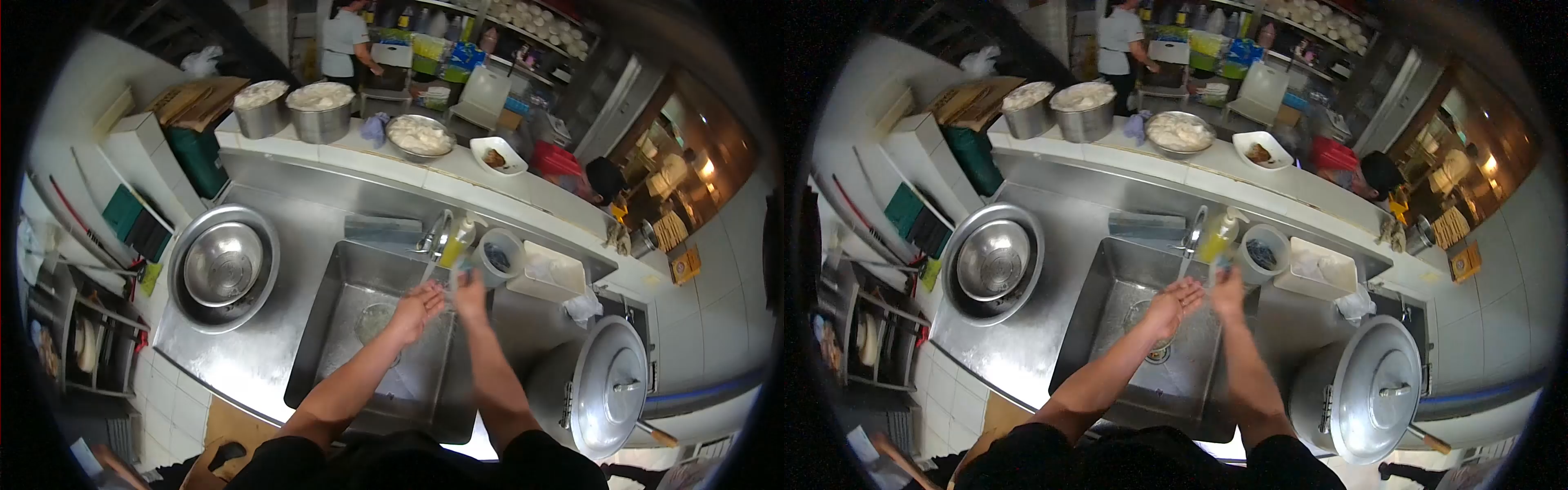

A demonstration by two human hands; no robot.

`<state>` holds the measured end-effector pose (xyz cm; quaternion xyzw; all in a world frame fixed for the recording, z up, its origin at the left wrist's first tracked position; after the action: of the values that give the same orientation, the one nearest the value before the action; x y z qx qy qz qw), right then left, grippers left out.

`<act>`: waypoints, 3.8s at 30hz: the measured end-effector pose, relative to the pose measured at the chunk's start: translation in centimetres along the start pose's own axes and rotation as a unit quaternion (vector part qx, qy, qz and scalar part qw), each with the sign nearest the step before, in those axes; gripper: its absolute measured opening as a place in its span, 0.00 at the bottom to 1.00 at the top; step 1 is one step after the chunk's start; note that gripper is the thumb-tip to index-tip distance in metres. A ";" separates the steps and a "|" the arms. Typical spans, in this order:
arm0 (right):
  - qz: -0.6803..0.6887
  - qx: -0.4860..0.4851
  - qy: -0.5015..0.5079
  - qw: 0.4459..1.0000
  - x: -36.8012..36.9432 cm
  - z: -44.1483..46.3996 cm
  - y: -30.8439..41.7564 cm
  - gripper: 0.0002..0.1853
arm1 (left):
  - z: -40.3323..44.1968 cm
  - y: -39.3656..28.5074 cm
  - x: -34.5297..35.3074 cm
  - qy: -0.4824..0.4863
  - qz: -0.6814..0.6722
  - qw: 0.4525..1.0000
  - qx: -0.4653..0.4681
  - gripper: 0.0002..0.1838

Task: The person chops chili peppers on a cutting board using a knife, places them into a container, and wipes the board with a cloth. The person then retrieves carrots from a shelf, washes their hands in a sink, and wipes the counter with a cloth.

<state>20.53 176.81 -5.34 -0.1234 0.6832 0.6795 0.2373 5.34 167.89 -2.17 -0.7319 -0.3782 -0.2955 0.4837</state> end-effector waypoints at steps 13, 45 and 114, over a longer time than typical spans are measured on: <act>-0.086 -0.214 0.186 0.955 4.8 -8.4 7.3 0.28 | 7.2 0.2 -3.3 -0.128 -0.054 0.990 0.031 0.14; 0.432 0.223 0.170 0.857 8.4 -6.4 3.2 0.20 | 7.1 3.1 -6.0 -0.100 0.305 0.947 0.003 0.26; 0.213 0.363 0.324 0.847 -1.6 -27.0 -15.1 0.19 | 17.0 -0.2 -7.1 0.048 0.478 0.867 0.133 0.31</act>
<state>25.07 149.19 -18.67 -0.0929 0.9288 0.3379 -0.1204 2.48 181.90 -13.77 -0.7369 0.0061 -0.0099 0.6759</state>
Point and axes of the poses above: each hand's wrist, its own z-axis towards the middle knuckle, its own x-axis out of the palm, y = z × x, the point moved 2 cm from there along z, towards the middle knuckle, and after that the axes turned 3 degrees about x, right-handed, at the moved point
